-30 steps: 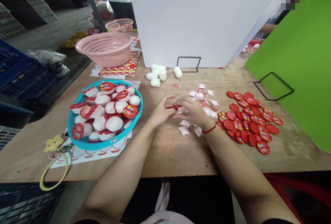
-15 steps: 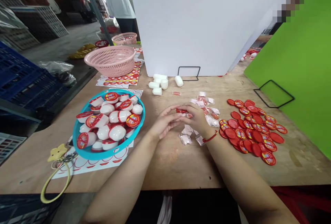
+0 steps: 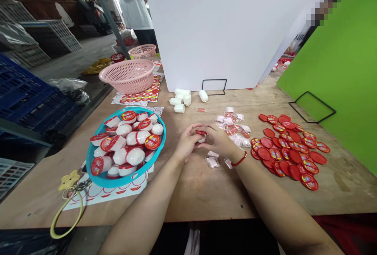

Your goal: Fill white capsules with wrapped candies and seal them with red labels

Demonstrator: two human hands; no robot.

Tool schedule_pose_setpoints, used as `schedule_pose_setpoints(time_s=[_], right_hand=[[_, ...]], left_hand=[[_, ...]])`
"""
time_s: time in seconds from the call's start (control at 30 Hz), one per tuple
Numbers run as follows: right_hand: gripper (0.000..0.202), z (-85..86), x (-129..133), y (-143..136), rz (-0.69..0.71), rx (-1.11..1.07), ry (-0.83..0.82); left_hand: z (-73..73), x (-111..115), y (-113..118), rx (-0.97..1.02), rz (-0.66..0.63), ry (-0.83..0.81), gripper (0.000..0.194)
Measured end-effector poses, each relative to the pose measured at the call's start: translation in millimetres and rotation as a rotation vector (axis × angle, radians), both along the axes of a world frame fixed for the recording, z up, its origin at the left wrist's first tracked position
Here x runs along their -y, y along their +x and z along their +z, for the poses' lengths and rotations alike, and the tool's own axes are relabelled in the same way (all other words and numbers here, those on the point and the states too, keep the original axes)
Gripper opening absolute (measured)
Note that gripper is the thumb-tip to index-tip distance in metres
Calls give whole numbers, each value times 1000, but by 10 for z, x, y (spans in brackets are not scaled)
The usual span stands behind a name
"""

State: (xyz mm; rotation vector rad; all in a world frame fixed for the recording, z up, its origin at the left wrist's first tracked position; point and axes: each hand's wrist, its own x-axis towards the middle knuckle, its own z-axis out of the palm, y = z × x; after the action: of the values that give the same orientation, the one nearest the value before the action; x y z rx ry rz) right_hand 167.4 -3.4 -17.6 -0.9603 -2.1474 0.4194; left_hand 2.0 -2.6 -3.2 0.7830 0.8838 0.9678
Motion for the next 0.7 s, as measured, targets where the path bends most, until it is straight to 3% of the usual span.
schedule_pose_setpoints(time_s=[0.3, 0.5, 0.7], right_hand=[[42, -45, -21, -7, -9, -14, 42], [23, 24, -44, 99, -94, -42, 45], [31, 50, -46, 146, -110, 13, 48]], left_hand=[[-28, 16, 4, -35, -18, -2, 60], [66, 47, -33, 141, -101, -58, 61], [53, 24, -53, 188, -91, -101, 54]])
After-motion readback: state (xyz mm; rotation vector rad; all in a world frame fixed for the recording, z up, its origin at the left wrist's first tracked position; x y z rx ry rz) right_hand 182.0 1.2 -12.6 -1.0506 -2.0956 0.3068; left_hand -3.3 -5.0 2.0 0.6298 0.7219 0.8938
